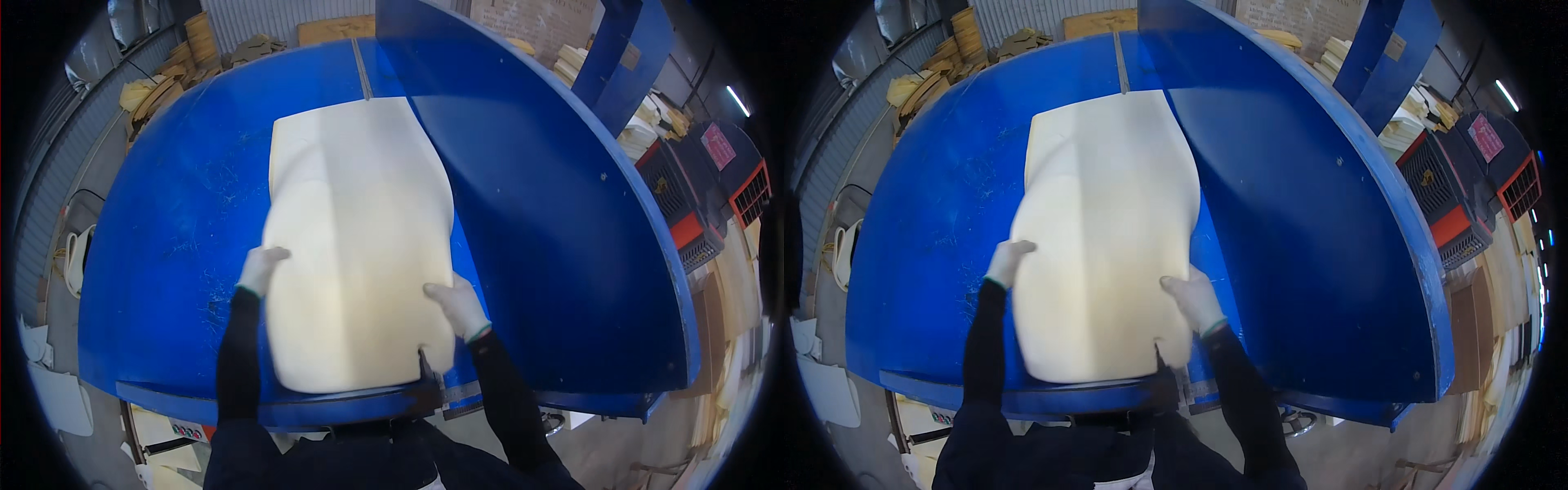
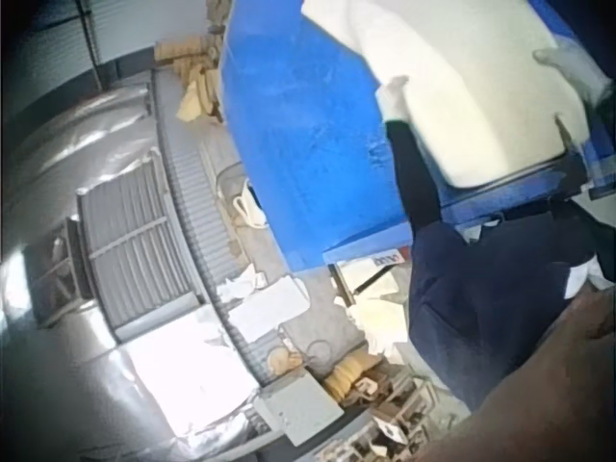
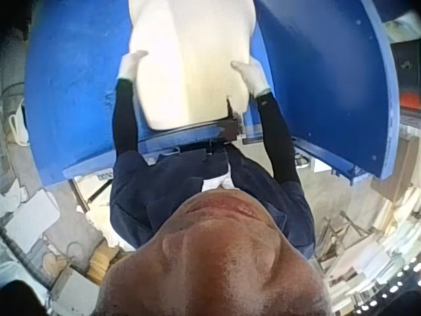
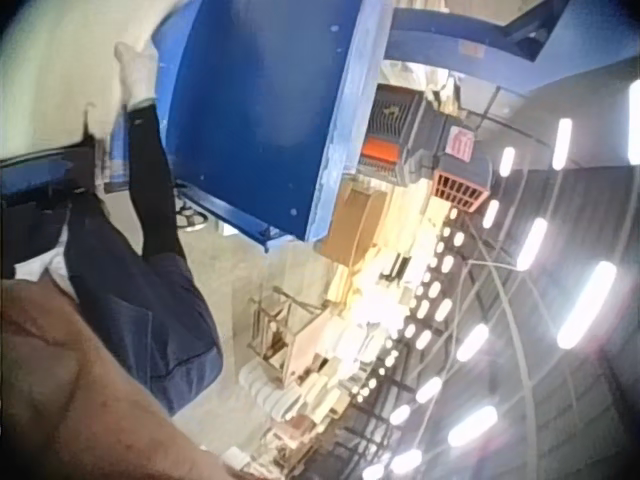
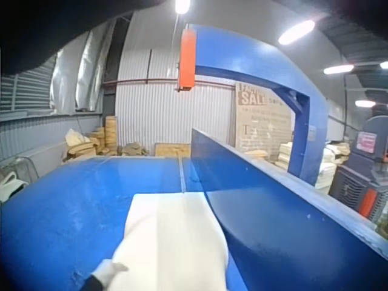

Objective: The person picks up a large sheet of white foam from a pile on the floor and places it onto a blue industrial cutting machine. They adjust the sheet's position, then use a tape measure to measure a cylindrical object nearby. Finally, they operate the machine's cutting mechanism to slice the foam sheet.

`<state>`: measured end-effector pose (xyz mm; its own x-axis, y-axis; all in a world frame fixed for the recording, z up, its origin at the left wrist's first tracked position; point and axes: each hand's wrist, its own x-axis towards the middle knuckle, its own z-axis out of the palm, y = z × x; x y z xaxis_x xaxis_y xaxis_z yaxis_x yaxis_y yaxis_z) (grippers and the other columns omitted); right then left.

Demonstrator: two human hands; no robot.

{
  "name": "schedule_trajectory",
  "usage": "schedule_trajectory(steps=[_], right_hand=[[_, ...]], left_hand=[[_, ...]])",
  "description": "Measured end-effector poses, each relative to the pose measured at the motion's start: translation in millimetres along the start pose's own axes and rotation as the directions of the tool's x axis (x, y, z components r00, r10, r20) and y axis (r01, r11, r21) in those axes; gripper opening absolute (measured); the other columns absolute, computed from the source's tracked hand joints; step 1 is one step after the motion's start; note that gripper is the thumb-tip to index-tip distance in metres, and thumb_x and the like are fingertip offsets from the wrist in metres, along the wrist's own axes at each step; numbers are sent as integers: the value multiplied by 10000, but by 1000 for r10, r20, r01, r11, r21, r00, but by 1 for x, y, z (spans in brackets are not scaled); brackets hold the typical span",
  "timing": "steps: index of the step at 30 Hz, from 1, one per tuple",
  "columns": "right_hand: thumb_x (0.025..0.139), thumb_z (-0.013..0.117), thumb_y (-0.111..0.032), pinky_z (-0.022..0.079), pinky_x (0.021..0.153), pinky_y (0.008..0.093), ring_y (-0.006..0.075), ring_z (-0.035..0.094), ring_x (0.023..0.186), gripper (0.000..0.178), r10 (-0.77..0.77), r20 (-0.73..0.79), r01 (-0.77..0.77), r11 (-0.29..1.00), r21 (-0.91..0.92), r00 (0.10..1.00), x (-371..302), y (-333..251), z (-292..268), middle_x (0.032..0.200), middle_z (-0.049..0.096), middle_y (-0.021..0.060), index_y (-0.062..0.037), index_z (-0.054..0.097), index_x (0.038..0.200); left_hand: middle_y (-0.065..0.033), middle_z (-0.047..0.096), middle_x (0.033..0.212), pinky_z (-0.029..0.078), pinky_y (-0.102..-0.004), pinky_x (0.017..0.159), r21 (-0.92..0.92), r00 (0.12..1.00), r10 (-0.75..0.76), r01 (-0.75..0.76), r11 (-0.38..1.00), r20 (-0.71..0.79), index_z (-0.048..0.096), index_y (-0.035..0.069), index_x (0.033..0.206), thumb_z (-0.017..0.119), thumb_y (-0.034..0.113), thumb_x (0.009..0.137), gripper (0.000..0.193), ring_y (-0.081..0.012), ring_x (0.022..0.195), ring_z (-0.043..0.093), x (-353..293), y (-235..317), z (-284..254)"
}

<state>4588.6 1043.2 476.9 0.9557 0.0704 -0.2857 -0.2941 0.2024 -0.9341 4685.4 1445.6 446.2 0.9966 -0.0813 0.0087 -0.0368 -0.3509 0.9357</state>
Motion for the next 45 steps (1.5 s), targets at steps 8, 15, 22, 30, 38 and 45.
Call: schedule_trajectory(steps=[8,15,22,30,38,45], right_hand=[[882,686,-196,497,926,335,222,637,1064,527,-190,149,195,981,-19,970,-95,-22,60,1151,657,159,35,503,1319],[809,748,-344,505,930,393,351,656,1065,719,-120,-31,71,755,-651,992,-66,49,39,1169,651,255,82,463,1313],[802,753,-275,516,894,358,276,669,1016,627,8,-180,-101,853,-512,984,-51,66,11,1138,665,207,64,523,1277],[891,680,-140,538,826,335,217,661,961,377,9,-137,-6,1000,19,991,-33,78,-5,1110,666,149,51,575,1198],[911,658,-249,518,834,343,227,673,932,406,-281,-276,184,925,-332,919,-23,52,-34,1075,690,157,42,616,1191],[783,709,-416,494,864,410,363,661,977,529,-87,-256,-171,536,-827,963,-33,93,-68,1017,698,210,-14,639,1118]], left_hand=[[-155,703,1015,565,-336,733,-250,870,-247,149,957,-427,654,-86,1105,647,152,870,335,-225,844,697,-125,75,-120],[-148,696,1062,552,-323,756,-132,792,-380,363,923,-479,629,-74,1175,711,137,852,394,-210,863,684,-168,16,-144],[-178,670,1138,559,-350,811,99,753,-577,631,769,-316,527,-87,1268,739,145,829,540,-227,965,682,-164,-46,-140],[-125,717,963,543,-322,786,306,831,-496,554,774,-252,644,-47,1157,654,232,924,364,-190,949,681,-193,-116,-189],[-84,691,1013,516,-278,743,-197,848,-412,364,910,-334,625,-50,1175,687,307,908,450,-157,845,657,-182,-32,-158],[-129,727,850,517,-308,682,526,787,-600,575,627,-145,714,-64,989,752,405,829,496,-179,746,667,-211,-69,-149]])
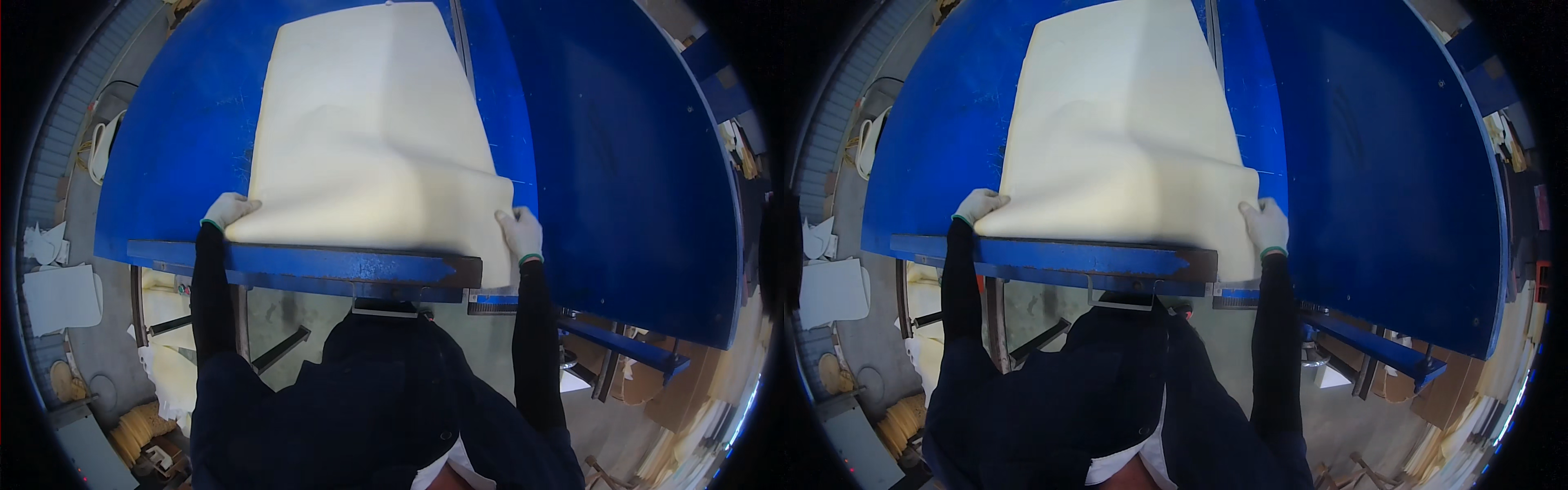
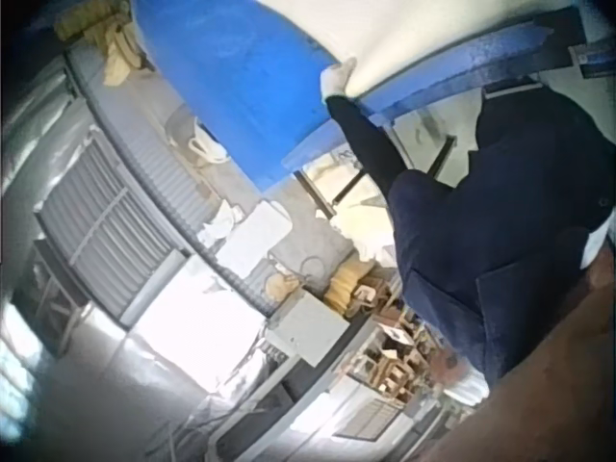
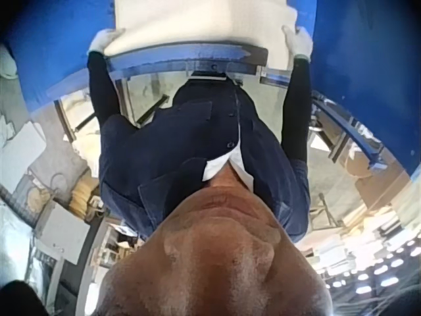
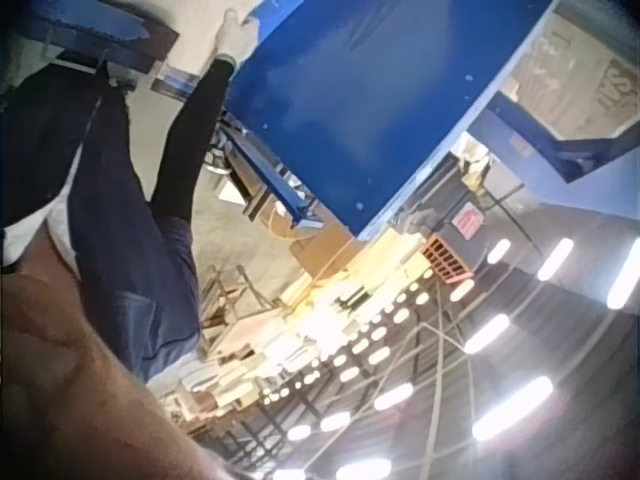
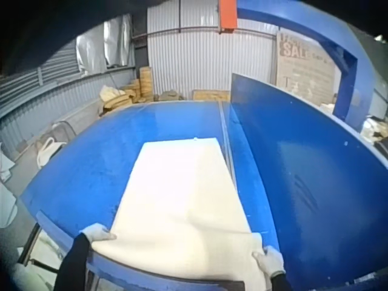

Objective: The person picks up a large sheet of white foam from a pile on the floor and places it onto a blue industrial cutting machine. They adjust the sheet's position, then use a tape measure to measure a cylindrical object nearby. Finally, they operate the machine's cutting mechanism to slice the foam sheet.

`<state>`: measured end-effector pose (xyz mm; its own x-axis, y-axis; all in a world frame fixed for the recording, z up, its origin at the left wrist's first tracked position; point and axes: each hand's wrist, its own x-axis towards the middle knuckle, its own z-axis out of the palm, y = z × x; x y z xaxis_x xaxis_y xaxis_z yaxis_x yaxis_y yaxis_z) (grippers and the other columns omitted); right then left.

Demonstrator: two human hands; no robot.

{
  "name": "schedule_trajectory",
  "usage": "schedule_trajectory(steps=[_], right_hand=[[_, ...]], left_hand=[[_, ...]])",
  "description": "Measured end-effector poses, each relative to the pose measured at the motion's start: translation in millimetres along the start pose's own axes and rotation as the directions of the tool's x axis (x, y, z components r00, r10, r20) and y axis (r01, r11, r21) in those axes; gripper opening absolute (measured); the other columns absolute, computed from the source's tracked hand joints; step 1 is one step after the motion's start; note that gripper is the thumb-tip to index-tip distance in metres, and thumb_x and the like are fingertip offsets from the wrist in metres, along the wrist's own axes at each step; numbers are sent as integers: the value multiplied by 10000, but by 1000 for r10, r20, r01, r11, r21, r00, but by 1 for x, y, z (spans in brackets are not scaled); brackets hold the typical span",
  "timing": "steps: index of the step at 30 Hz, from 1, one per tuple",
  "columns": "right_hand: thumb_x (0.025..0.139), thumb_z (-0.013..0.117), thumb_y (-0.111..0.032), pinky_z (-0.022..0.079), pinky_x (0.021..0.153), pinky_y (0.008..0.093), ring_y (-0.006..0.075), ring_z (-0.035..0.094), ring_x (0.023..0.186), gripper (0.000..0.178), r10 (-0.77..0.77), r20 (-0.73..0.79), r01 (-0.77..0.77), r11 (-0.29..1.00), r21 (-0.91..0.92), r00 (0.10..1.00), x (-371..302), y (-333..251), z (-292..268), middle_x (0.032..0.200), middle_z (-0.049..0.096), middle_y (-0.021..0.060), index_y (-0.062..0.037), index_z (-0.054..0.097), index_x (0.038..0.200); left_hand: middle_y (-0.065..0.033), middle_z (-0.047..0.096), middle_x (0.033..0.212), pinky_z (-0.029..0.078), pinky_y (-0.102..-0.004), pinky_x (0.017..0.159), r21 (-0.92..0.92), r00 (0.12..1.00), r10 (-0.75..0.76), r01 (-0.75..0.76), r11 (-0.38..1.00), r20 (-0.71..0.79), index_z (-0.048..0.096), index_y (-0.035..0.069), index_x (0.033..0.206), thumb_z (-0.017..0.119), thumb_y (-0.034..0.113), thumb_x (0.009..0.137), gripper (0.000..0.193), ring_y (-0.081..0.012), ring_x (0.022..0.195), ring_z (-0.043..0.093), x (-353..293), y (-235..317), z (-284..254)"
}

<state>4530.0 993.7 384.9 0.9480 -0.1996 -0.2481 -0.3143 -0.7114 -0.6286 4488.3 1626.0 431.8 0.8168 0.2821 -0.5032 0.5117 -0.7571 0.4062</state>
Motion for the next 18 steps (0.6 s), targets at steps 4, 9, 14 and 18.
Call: schedule_trajectory(steps=[4,9,14,18], right_hand=[[773,718,-407,490,866,424,362,661,980,502,68,-10,-68,997,-32,998,-13,17,18,1008,693,206,-19,617,1075],[770,729,-382,498,818,400,323,671,889,459,28,-73,-32,998,-55,997,-10,29,23,938,693,189,-4,607,1002],[771,738,-379,501,820,395,311,674,892,458,45,-82,-48,998,-39,996,-5,36,25,931,695,179,-6,612,1005],[768,742,-376,502,819,393,300,675,886,455,70,-62,-72,997,-24,996,-12,25,21,924,696,172,-8,616,1006]], left_hand=[[-206,719,820,517,-368,688,248,999,28,-22,969,-19,723,-72,879,771,456,783,539,-265,756,700,-1,9,16],[-224,716,845,513,-390,699,243,998,-65,57,968,27,725,-61,879,763,485,768,559,-307,763,697,-6,18,20],[-228,713,855,515,-396,705,257,997,-71,61,964,28,724,-56,890,747,493,772,562,-311,769,695,-5,21,19],[-235,713,877,516,-398,716,230,994,-101,91,969,31,720,-62,911,753,496,759,580,-323,783,695,-3,14,22]])
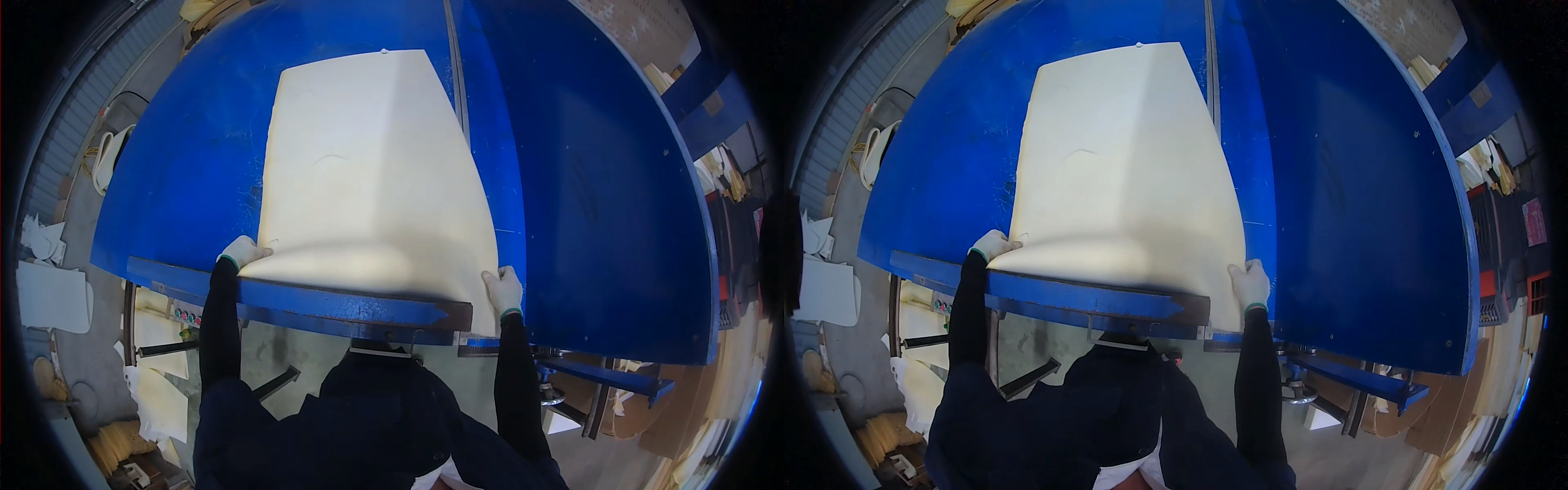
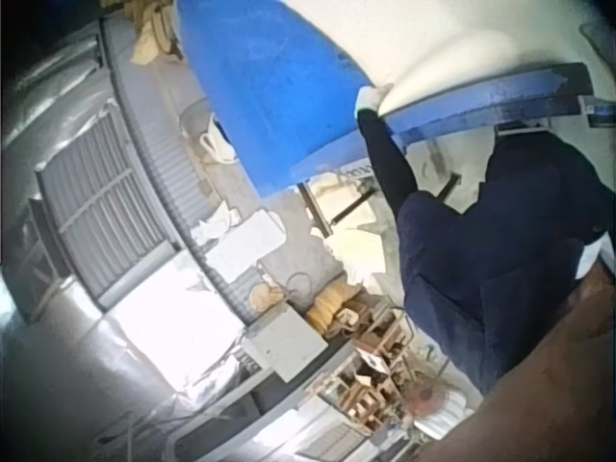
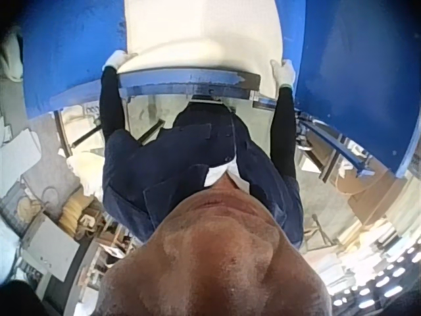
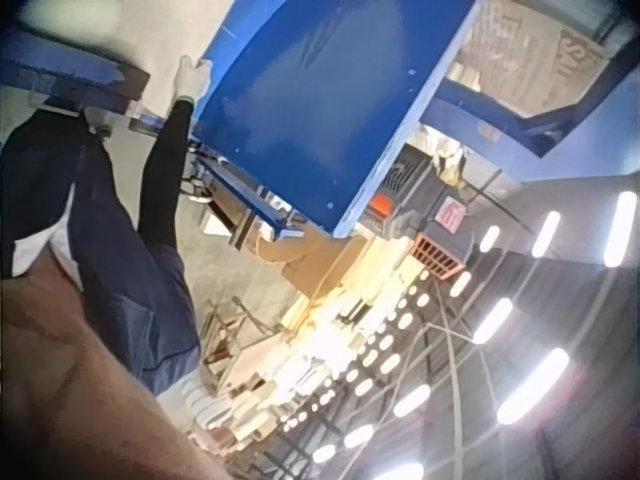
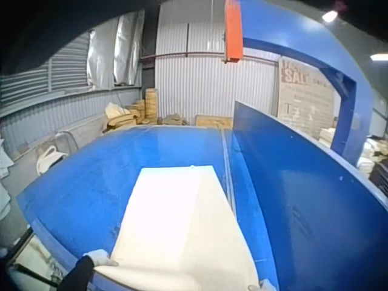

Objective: The person picks up a large sheet of white foam from a pile on the floor and places it onto a blue industrial cutting machine. They adjust the sheet's position, then use a tape measure to measure a cylindrical object nearby. Finally, they operate the machine's cutting mechanism to slice the foam sheet.

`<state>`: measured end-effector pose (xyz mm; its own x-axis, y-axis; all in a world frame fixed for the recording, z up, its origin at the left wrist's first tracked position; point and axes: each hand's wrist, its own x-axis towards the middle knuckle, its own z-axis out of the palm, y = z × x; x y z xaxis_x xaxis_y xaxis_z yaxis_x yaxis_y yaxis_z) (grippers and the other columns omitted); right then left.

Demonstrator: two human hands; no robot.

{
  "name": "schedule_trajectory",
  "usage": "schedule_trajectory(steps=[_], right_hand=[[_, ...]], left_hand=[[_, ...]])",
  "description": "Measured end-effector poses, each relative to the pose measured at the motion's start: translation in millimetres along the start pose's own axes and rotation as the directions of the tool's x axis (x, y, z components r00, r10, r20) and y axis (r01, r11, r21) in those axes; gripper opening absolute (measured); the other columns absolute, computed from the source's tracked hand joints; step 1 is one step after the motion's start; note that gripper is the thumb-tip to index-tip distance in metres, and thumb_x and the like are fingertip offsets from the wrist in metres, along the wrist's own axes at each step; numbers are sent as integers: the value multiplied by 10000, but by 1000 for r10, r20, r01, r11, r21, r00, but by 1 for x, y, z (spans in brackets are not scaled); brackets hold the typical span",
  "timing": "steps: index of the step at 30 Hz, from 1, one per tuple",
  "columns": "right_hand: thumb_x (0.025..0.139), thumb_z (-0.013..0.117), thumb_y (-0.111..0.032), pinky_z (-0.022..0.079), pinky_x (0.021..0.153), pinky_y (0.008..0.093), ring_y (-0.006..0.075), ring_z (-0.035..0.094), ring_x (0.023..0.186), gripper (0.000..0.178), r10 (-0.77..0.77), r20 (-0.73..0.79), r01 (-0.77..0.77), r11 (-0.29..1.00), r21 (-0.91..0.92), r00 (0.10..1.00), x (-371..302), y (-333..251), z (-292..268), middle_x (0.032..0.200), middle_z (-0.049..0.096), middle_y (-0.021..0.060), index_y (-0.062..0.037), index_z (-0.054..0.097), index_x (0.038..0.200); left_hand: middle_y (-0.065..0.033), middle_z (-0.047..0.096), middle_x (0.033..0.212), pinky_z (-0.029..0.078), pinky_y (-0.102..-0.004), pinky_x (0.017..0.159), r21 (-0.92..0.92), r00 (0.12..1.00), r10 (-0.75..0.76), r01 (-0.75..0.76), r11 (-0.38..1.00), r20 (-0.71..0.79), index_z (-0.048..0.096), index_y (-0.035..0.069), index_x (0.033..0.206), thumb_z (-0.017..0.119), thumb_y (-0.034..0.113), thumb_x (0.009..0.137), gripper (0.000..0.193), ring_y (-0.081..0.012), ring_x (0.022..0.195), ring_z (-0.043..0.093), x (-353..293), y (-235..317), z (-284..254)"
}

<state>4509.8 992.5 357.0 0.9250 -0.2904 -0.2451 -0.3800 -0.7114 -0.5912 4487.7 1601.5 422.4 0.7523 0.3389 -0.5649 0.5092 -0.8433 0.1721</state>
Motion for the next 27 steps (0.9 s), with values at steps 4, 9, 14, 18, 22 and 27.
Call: schedule_trajectory(steps=[4,9,14,18,22,27], right_hand=[[759,744,-387,500,830,399,313,674,904,471,-8,-22,8,1000,-12,1000,4,5,3,935,698,177,-8,617,1008],[752,752,-382,508,810,380,286,679,880,458,-5,-11,5,1000,14,1000,5,6,4,909,701,164,-7,625,983],[775,739,-362,503,797,375,266,670,847,453,1,21,-2,998,66,1000,8,10,0,901,696,155,7,617,1008],[854,696,-290,490,772,332,193,627,825,355,-38,-24,45,797,603,999,36,-23,-38,904,668,96,21,610,1003],[939,646,-270,461,761,302,124,547,821,321,-190,-109,163,301,940,976,-24,-163,-105,918,603,51,16,585,1070],[911,632,-263,508,791,422,307,628,862,359,-757,203,751,649,126,620,-143,-217,-26,932,617,188,19,549,1117]], left_hand=[[-247,712,916,518,-397,740,-12,1000,-3,3,1000,-6,716,-66,932,757,491,751,587,-341,827,695,0,3,-1],[-252,708,976,515,-393,777,22,1000,-16,16,1000,-10,700,-78,991,762,478,748,610,-348,890,691,0,0,0],[-227,699,938,502,-404,766,-66,996,41,-47,997,-83,674,-70,961,764,373,779,487,-310,876,678,-6,13,-3],[-171,655,851,486,-386,712,-255,742,250,-494,831,-622,633,-27,913,691,177,839,225,-251,787,610,2,20,-59],[-191,659,924,488,-401,766,57,470,363,-546,836,-804,634,14,1008,674,183,835,245,-336,842,631,-20,44,-166],[-210,560,1272,460,-540,958,91,453,-131,436,896,-882,542,181,1309,627,348,869,478,-433,1170,561,-31,0,-297]])
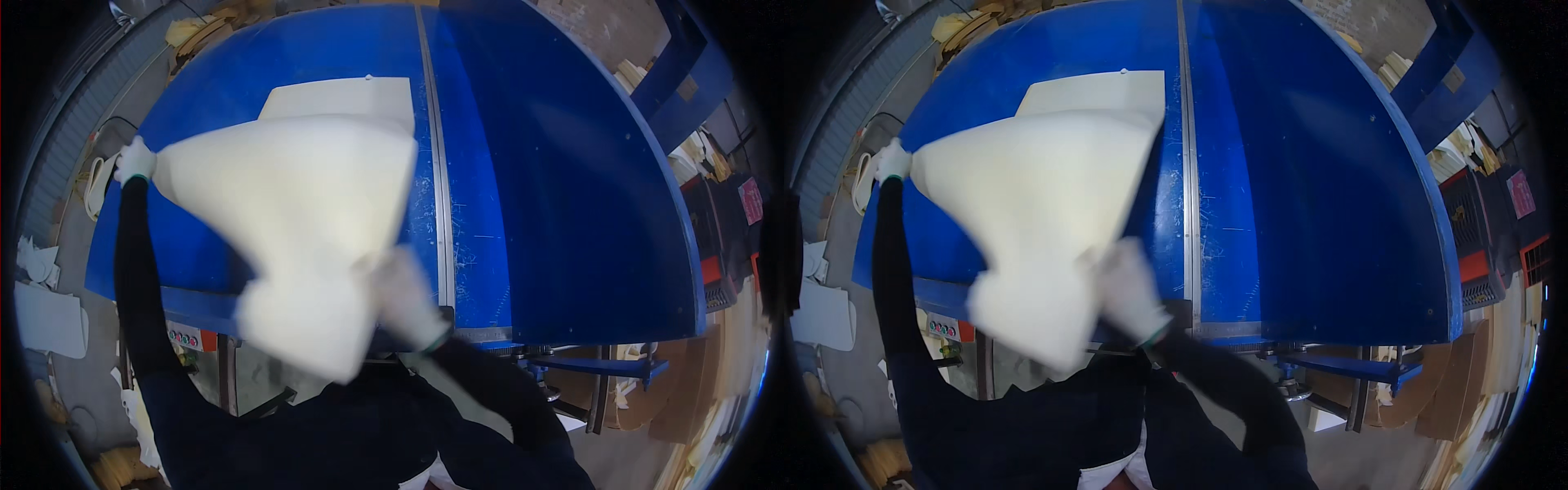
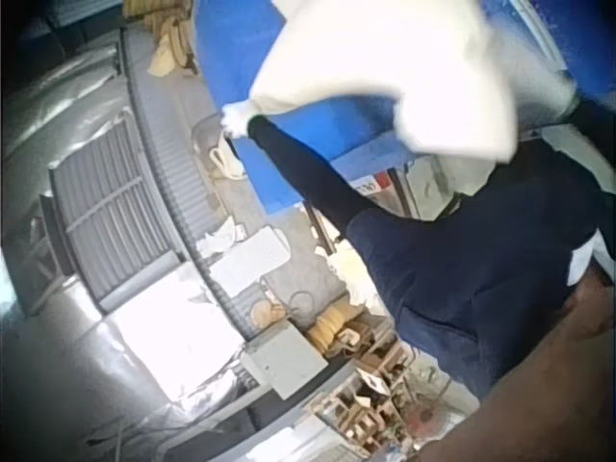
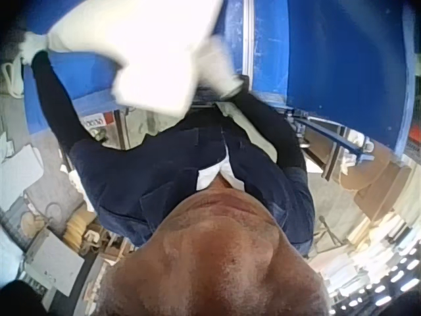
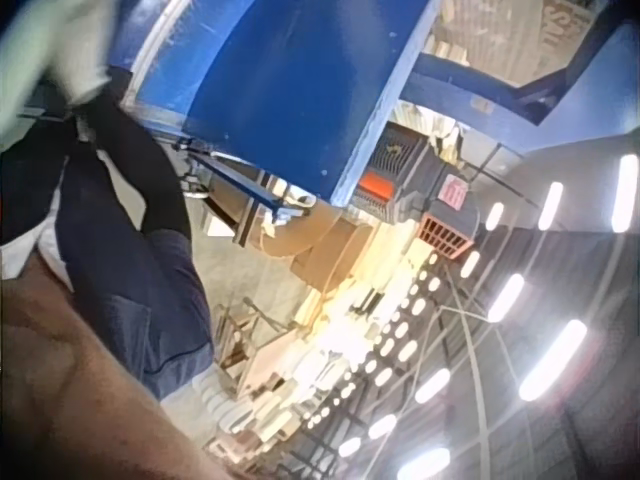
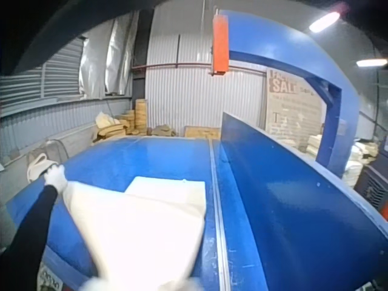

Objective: The person picks up a large sheet of white foam from a pile on the floor and places it onto a blue industrial cutting machine. They adjust the sheet's position, then use a tape measure to measure a cylindrical object nearby. Finally, they operate the machine's cutting mechanism to slice the foam sheet.

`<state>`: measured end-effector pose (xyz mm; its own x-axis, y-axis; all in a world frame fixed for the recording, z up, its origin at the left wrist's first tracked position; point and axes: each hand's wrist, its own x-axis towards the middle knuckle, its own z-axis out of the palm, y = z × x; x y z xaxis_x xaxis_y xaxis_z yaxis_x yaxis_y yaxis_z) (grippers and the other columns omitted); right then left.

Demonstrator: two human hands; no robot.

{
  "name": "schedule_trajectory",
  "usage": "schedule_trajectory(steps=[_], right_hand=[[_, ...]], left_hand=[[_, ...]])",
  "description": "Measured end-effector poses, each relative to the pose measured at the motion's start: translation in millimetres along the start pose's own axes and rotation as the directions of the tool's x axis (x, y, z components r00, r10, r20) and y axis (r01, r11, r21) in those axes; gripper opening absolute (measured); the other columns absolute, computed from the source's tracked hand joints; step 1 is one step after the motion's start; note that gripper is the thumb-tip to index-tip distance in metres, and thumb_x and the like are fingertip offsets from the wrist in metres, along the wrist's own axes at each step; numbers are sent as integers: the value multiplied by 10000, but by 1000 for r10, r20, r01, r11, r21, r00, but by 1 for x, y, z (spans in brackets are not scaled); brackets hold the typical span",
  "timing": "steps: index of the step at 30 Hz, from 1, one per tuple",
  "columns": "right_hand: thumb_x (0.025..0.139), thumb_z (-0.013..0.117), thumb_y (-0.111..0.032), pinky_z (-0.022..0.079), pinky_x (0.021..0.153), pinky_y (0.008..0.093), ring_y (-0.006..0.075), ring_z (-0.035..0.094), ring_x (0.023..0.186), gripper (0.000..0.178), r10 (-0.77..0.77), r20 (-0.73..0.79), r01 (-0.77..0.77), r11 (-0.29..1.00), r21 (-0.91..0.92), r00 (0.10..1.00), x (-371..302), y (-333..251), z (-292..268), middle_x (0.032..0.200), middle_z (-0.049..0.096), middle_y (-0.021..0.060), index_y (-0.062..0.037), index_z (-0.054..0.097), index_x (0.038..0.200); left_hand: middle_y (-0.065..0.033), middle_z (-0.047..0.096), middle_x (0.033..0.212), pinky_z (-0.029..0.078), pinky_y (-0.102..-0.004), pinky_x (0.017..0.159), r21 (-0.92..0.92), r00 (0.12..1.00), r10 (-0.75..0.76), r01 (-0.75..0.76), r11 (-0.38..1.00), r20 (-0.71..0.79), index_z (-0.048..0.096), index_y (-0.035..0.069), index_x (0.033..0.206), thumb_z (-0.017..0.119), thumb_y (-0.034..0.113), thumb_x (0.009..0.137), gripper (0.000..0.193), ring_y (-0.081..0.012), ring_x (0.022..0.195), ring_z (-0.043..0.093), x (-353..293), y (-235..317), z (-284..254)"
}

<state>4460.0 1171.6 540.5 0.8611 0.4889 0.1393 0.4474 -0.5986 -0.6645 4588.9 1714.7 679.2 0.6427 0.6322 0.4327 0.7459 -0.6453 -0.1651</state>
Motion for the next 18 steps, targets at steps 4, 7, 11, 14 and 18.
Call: schedule_trajectory(steps=[4,7,11,14,18], right_hand=[[871,612,-321,500,827,467,388,633,923,335,-356,630,60,896,440,690,-39,-78,87,956,643,190,-19,630,1015],[871,613,-333,500,829,463,379,631,933,322,-553,721,275,833,480,417,-35,-95,73,975,649,174,-46,640,1013],[905,614,-317,516,831,414,327,636,919,270,-622,365,403,753,520,693,-10,-49,43,952,647,116,-66,641,1001],[887,687,-237,527,787,402,338,650,895,234,-454,245,295,821,488,857,26,-16,-7,958,656,135,-46,640,1014],[900,677,-190,537,764,355,295,683,866,194,-146,131,101,949,299,981,55,30,-57,930,688,138,-30,670,1009]], left_hand=[[-206,570,1327,437,-417,1036,-230,765,576,-639,734,-289,547,37,1331,627,347,871,560,-340,1224,553,-16,64,-46],[-193,564,1359,409,-392,1063,-477,572,820,-718,508,14,574,22,1314,668,415,843,620,-341,1251,526,-91,150,-60],[-235,461,1442,339,-396,1132,-618,429,887,-655,434,168,460,-6,1413,727,559,763,902,-361,1349,427,-162,245,7],[-251,357,1508,257,-535,1155,-538,428,891,-721,438,151,398,24,1459,722,683,668,1079,-409,1396,340,-195,300,84],[-224,450,1415,353,-597,1036,-528,558,828,-687,499,56,479,56,1382,678,604,711,889,-404,1311,425,-235,338,158]])
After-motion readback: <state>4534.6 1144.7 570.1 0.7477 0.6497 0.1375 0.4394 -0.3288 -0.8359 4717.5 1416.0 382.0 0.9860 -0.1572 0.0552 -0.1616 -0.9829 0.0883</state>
